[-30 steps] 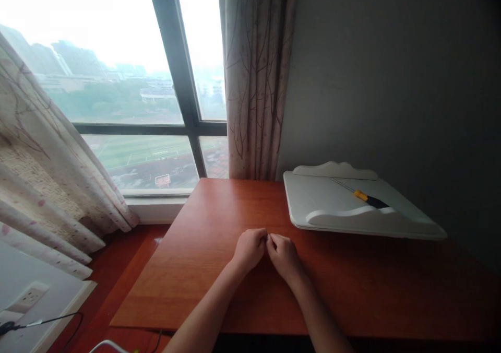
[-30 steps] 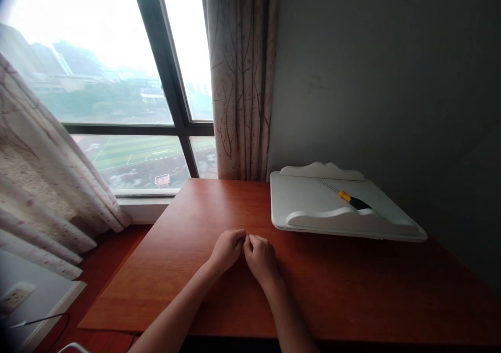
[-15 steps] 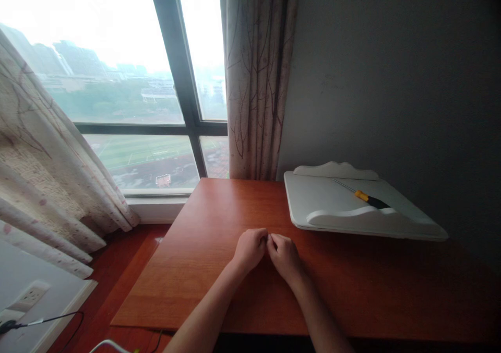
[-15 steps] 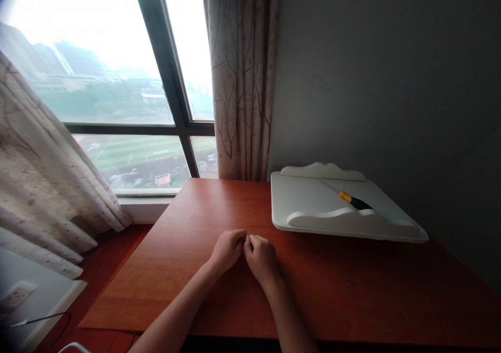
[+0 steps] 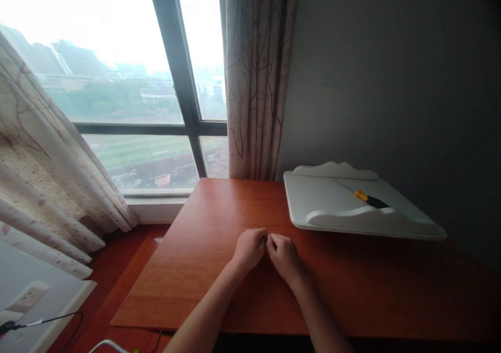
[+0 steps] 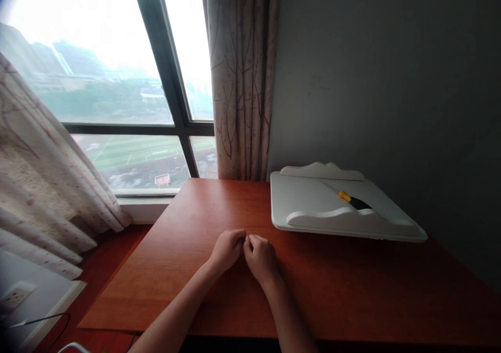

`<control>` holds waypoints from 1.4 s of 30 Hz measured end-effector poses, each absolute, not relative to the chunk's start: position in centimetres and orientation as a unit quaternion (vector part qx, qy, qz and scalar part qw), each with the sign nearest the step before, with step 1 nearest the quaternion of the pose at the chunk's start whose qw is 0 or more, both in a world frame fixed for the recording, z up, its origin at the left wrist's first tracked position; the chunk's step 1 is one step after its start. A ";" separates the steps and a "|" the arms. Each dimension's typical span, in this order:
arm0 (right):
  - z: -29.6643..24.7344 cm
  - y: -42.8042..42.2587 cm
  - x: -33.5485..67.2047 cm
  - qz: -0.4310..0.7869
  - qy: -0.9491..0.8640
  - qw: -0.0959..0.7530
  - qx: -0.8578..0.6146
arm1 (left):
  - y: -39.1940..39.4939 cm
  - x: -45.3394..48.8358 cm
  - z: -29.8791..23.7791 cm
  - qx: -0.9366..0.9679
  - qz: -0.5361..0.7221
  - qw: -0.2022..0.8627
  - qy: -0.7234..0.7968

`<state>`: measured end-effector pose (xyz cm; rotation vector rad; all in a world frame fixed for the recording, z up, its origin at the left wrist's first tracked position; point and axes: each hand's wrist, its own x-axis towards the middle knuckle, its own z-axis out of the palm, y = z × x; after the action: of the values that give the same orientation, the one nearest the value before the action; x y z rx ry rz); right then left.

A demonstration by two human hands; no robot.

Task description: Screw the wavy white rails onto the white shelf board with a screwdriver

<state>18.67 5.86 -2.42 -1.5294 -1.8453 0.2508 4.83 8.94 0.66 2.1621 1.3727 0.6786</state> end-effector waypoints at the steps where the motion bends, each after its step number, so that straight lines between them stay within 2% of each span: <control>1: -2.4 5.9 18.7 0.097 -0.715 0.357 -0.593 | 8.9 4.8 0.6 0.792 0.249 0.243 0.502; 42: -2.3 5.8 18.6 0.108 -0.713 0.343 -0.602 | 8.8 4.8 1.0 0.795 0.238 0.239 0.504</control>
<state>18.65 5.78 -2.27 -1.5639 -1.8543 0.2802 4.84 8.82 1.00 2.1760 1.3812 0.6527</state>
